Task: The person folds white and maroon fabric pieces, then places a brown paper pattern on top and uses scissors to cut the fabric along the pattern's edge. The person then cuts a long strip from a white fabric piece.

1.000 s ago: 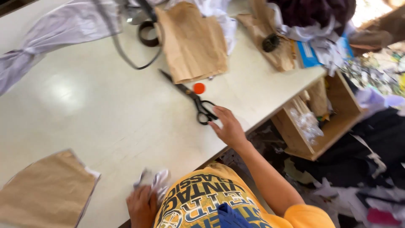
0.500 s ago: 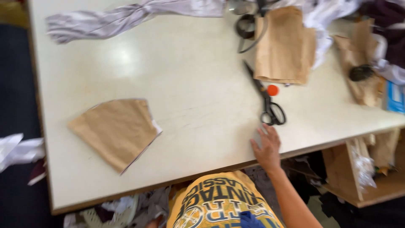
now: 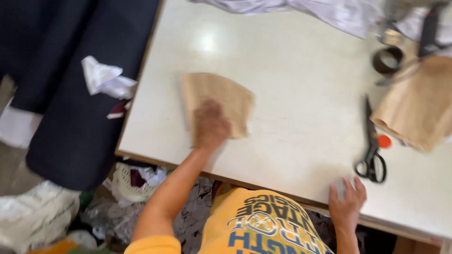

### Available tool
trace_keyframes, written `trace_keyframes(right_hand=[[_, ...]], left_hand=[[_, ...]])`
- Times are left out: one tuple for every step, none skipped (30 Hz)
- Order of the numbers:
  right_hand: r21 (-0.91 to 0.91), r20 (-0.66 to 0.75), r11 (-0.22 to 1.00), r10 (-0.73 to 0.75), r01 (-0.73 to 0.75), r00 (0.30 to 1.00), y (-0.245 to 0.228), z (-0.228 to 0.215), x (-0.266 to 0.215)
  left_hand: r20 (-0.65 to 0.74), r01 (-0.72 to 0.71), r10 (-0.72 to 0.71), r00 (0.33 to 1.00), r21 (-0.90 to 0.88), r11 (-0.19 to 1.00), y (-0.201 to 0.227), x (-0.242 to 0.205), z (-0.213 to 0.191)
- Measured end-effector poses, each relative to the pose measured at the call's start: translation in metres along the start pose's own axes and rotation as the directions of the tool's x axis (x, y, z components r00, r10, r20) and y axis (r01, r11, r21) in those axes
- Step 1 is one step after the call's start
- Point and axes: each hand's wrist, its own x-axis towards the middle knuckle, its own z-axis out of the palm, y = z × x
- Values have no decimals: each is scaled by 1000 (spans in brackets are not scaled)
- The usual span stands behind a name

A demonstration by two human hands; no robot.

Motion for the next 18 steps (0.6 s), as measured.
trace_keyframes(right_hand=[[16,13,999,37,-37,999,-3,-6,-5],[30,26,999,11,-12,1000,-12,-6,-5],[35,48,999,37,-39,998,-19,-7,-5],[34,66,997,73,-75,995,-25,-11,-10],[41,75,997,57,-60,996,-46,-16,1],[72,180,986,136,-151,974,-66,-25,9],[93,285,965,208,-243,936,-85,-33,17],[85,272,964,220,-251,937,-72,-18,17],[122,212,982,114,-142,971,-58,-3,17],[133,145,990,23,-43,989,-40,4,11],[106,129,992,51,-65,990,-41,2,14],[133,145,990,16,-36,989,-43,4,20],[161,160,987,-19,-7,987,-46,5,26],[146,143,989,2,-23,990,-49,3,31],[175,139,985,-15,-9,990,-51,0,37],[207,141,978,-32,2,989,-55,-2,39],[195,131,981,-10,-15,991,-60,-4,42],[173,79,985,18,-31,997,-66,-6,44]], left_hand=[[87,-72,81,993,-110,991,14,-1,-6],[85,-44,52,995,-97,994,21,0,-16],[199,-222,287,937,-296,929,29,3,-24],[250,-356,528,812,-506,786,40,6,-32],[252,-342,512,821,-500,796,40,9,-26],[42,-399,473,880,-472,786,44,15,-19],[-173,-451,419,891,-432,781,49,22,-12],[-182,-464,429,885,-439,769,41,30,-9],[-234,-292,215,948,-376,879,34,39,-6],[-289,-105,3,957,-340,935,36,47,0],[-287,-131,22,958,-366,921,36,46,-5],[-196,-108,42,980,-336,936,31,48,-12],[-103,-90,61,993,-301,949,25,49,-19],[-109,-115,84,991,-316,942,25,51,-20],[-181,-132,79,980,-304,943,24,52,-21],[-247,-145,72,966,-290,946,22,51,-23],[-246,-166,92,965,-301,939,23,52,-21],[-283,-176,86,955,-309,935,22,50,-19]])
